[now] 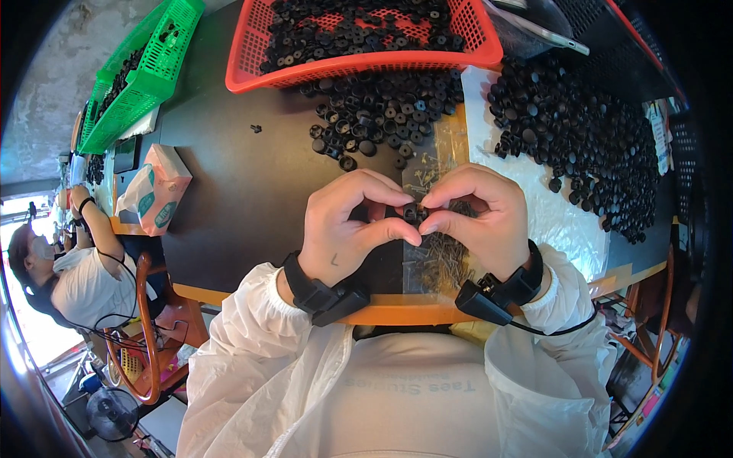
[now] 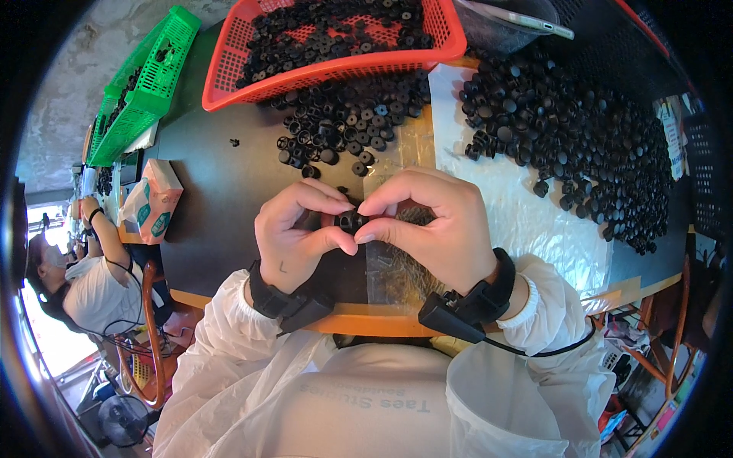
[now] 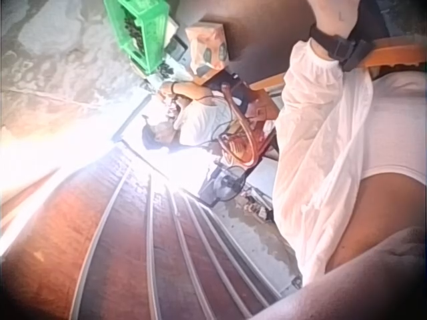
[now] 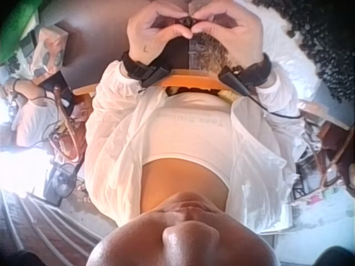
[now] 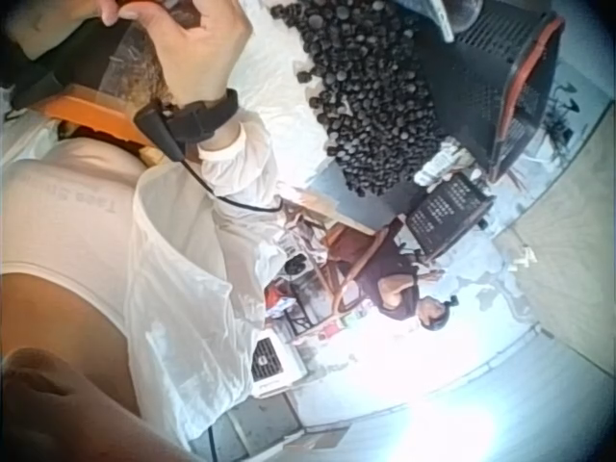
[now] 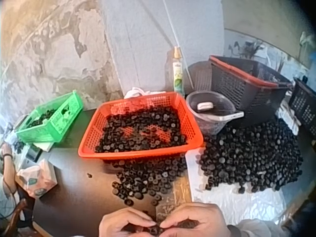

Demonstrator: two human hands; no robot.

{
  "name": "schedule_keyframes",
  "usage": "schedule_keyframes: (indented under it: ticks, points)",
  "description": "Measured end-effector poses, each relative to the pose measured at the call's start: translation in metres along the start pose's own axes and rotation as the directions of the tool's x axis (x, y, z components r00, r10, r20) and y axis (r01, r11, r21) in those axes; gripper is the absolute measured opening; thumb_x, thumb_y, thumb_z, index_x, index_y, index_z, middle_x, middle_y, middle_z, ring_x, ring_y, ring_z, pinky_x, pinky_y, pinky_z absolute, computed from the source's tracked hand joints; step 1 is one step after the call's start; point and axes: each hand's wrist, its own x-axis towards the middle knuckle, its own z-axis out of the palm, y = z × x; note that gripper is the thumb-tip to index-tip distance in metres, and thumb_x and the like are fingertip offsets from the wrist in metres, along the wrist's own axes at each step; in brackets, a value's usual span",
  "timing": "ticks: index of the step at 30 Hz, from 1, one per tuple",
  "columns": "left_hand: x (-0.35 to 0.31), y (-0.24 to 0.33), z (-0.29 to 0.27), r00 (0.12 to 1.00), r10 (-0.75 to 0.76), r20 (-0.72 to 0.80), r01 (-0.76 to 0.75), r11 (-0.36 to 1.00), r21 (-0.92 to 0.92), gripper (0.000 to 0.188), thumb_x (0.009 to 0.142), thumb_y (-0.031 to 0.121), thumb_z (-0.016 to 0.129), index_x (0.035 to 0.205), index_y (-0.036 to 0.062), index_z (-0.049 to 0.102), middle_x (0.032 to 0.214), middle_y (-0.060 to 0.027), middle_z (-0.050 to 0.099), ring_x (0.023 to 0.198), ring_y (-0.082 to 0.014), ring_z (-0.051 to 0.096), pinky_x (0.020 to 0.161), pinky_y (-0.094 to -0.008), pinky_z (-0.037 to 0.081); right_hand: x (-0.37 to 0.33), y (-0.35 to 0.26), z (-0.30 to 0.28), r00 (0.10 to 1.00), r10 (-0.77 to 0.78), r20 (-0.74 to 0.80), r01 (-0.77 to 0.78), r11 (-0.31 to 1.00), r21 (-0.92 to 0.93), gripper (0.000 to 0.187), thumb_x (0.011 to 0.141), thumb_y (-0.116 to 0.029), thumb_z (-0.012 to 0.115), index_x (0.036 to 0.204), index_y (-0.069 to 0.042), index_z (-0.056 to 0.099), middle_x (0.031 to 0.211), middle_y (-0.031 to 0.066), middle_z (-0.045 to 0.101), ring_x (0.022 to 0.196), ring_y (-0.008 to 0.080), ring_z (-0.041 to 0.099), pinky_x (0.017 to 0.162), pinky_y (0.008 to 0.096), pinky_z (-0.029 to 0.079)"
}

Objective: Assembling small black plastic components by inserting metal pins at a manufacturing workstation.

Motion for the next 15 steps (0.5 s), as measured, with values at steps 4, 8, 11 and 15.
schedule_keyframes:
  ticks: [4,8,11,15]
  points:
    - [0.0002,0.0026,0.0,1.0,-0.018,0.004,0.018,1.0,0.002,0.036,0.068,0.019,0.088,0.092,0.0019,0.067,0.088,-0.0064,0.069,0.065,-0.0087,0.056,0.059,-0.0221,0.046,0.0001,0.0014,0.0012,0.999,-0.043,-0.016,0.043,0.999,0.002,0.018,0.073,0.001,0.079,0.089,-0.002,0.071,0.087,0.0087,0.069,0.08,0.0162,0.067,0.073,0.0278,0.053]
    - [-0.001,0.0008,-0.0004,1.0,-0.018,-0.018,0.018,1.0,-0.016,0.036,0.069,0.017,0.087,0.093,0.0006,0.066,0.09,-0.0078,0.069,0.066,-0.0091,0.057,0.06,-0.0222,0.046,0.0006,0.0009,0.0026,0.993,-0.116,-0.001,0.116,0.992,0.048,0.021,0.074,0.006,0.076,0.093,-0.002,0.073,0.092,0.0094,0.069,0.084,0.0165,0.067,0.075,0.0268,0.054]
    - [-0.0004,-0.0004,0.0,0.999,0.004,-0.033,-0.004,1.0,-0.017,0.036,0.069,0.016,0.087,0.094,0.0003,0.066,0.091,-0.0085,0.069,0.067,-0.0096,0.057,0.061,-0.0224,0.047,-0.0018,-0.0055,0.0053,0.999,-0.041,-0.003,0.041,0.994,0.098,0.023,0.075,0.009,0.074,0.095,-0.002,0.074,0.101,0.0102,0.067,0.089,0.0168,0.067,0.077,0.0265,0.055]
    - [-0.0002,-0.0003,0.0003,0.999,0.007,-0.048,-0.008,1.0,-0.005,0.036,0.069,0.016,0.087,0.094,0.0005,0.066,0.091,-0.0086,0.069,0.069,-0.0098,0.057,0.062,-0.0227,0.047,-0.0027,-0.0043,0.003,1.0,0.024,0.013,-0.026,0.978,0.205,0.019,0.079,0.008,0.072,0.096,0.0,0.074,0.109,0.0098,0.064,0.094,0.0166,0.065,0.081,0.0269,0.056]
